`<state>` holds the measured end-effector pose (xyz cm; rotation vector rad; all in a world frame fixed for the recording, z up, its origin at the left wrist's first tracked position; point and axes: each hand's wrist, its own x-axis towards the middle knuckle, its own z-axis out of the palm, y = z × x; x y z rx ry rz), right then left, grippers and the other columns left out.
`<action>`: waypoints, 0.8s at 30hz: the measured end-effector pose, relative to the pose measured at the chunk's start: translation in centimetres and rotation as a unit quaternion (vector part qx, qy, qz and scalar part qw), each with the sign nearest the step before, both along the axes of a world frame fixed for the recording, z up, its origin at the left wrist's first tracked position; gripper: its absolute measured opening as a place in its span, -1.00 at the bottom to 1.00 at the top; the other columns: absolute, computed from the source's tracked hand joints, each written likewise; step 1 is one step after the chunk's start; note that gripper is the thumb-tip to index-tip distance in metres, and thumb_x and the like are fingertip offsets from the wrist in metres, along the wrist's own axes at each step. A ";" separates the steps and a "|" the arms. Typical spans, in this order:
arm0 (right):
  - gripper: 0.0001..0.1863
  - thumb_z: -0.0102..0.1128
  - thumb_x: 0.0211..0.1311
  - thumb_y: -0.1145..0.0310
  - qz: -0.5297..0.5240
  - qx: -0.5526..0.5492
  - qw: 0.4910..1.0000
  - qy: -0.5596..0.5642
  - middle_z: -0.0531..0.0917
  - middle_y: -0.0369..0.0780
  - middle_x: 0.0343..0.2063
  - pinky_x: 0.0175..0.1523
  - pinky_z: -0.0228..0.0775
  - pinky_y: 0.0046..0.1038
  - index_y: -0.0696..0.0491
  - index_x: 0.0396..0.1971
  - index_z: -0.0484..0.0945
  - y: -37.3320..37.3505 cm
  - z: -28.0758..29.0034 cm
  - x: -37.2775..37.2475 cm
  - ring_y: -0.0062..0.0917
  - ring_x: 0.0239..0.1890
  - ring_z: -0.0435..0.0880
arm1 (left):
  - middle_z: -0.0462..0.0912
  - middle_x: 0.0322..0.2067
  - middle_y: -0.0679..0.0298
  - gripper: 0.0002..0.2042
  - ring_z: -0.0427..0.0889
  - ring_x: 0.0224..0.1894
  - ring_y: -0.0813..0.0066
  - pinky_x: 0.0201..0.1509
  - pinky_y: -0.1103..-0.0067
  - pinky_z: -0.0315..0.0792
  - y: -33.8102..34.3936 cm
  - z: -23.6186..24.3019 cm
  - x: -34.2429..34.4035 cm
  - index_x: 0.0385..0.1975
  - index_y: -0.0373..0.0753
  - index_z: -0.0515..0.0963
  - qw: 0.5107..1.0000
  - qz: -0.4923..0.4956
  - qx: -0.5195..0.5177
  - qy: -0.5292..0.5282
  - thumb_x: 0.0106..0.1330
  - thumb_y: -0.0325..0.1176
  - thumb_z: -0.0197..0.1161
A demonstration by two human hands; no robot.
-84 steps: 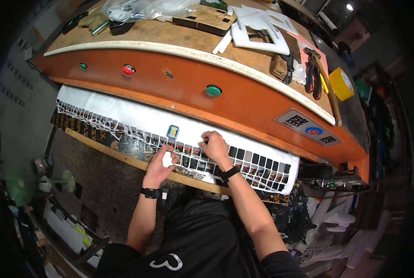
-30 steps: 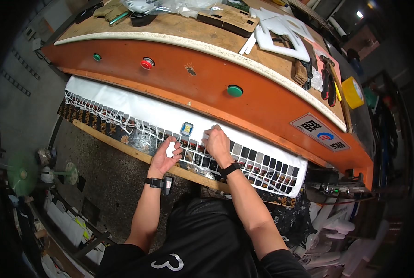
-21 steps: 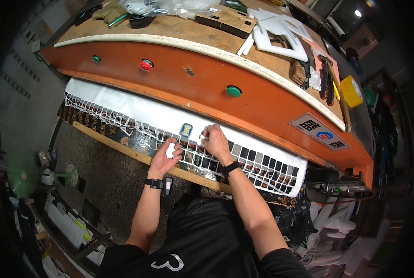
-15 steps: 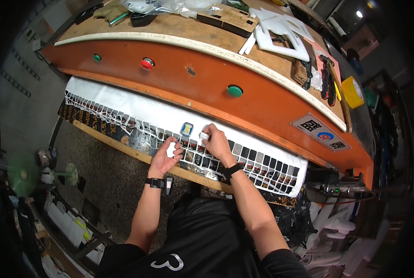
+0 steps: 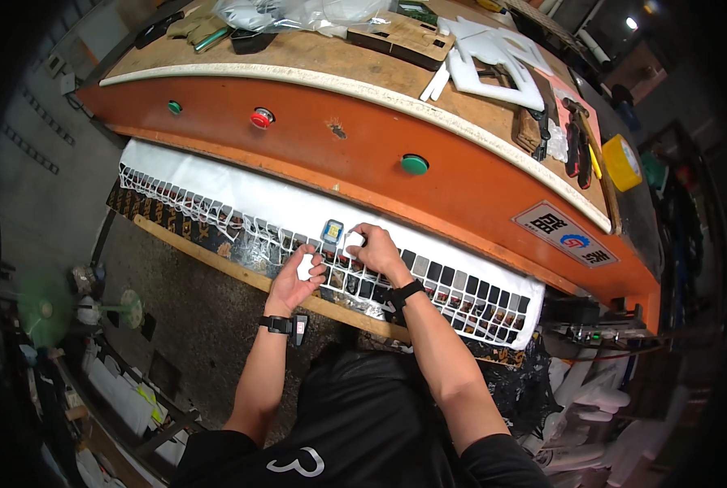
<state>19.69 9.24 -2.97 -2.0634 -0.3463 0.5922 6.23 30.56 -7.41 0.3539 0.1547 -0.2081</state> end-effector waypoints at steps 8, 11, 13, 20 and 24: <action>-0.52 0.60 0.10 0.44 0.018 -0.095 0.977 -0.191 0.74 0.13 0.04 0.20 0.64 -0.12 0.19 0.06 0.72 1.0 0.8 -1.0 0.03 0.10 0.76 | 0.54 -0.21 0.31 -0.79 0.48 -0.24 0.48 -0.19 0.55 0.41 0.0 -0.1 -0.1 0.05 -0.14 0.54 1.000 0.003 0.006 -0.002 0.67 -0.16 0.26; -0.58 0.56 0.11 0.45 0.002 -0.114 0.972 -0.207 0.70 0.11 0.05 0.22 0.64 -0.10 0.19 0.00 0.73 1.6 0.6 -1.3 0.04 0.11 0.75 | 0.55 -0.22 0.30 -0.78 0.48 -0.23 0.48 -0.18 0.54 0.41 0.0 0.0 -0.1 0.05 -0.14 0.54 1.000 0.002 0.000 -0.005 0.67 -0.15 0.26; -0.62 0.53 0.12 0.47 -0.011 -0.123 0.972 -0.199 0.69 0.09 0.04 0.23 0.63 -0.10 0.19 -0.02 0.74 1.9 0.6 -1.3 0.04 0.10 0.74 | 0.55 -0.21 0.30 -0.79 0.49 -0.23 0.48 -0.19 0.54 0.42 0.0 0.1 -0.1 0.05 -0.14 0.54 1.000 0.004 0.006 -0.003 0.67 -0.16 0.25; -0.79 0.45 0.13 0.53 0.038 -0.069 0.969 -0.233 0.72 0.06 -0.12 0.05 0.61 -0.03 0.18 -0.24 0.64 1.3 1.2 -1.8 0.05 0.01 0.73 | 0.56 -0.24 0.30 -0.80 0.50 -0.25 0.47 -0.20 0.52 0.43 0.0 0.1 0.2 0.03 -0.15 0.57 1.000 0.013 0.007 0.018 0.69 -0.17 0.23; -0.68 0.54 0.21 0.43 -0.001 -0.072 0.994 -0.085 0.81 0.06 -0.15 0.10 0.60 -0.12 0.12 -0.11 0.61 0.4 2.2 -2.6 0.03 -0.01 0.80 | 0.58 -0.24 0.29 -0.80 0.52 -0.25 0.46 -0.21 0.51 0.44 0.1 -0.2 0.2 -0.01 -0.18 0.59 0.999 0.015 0.022 0.034 0.69 -0.18 0.21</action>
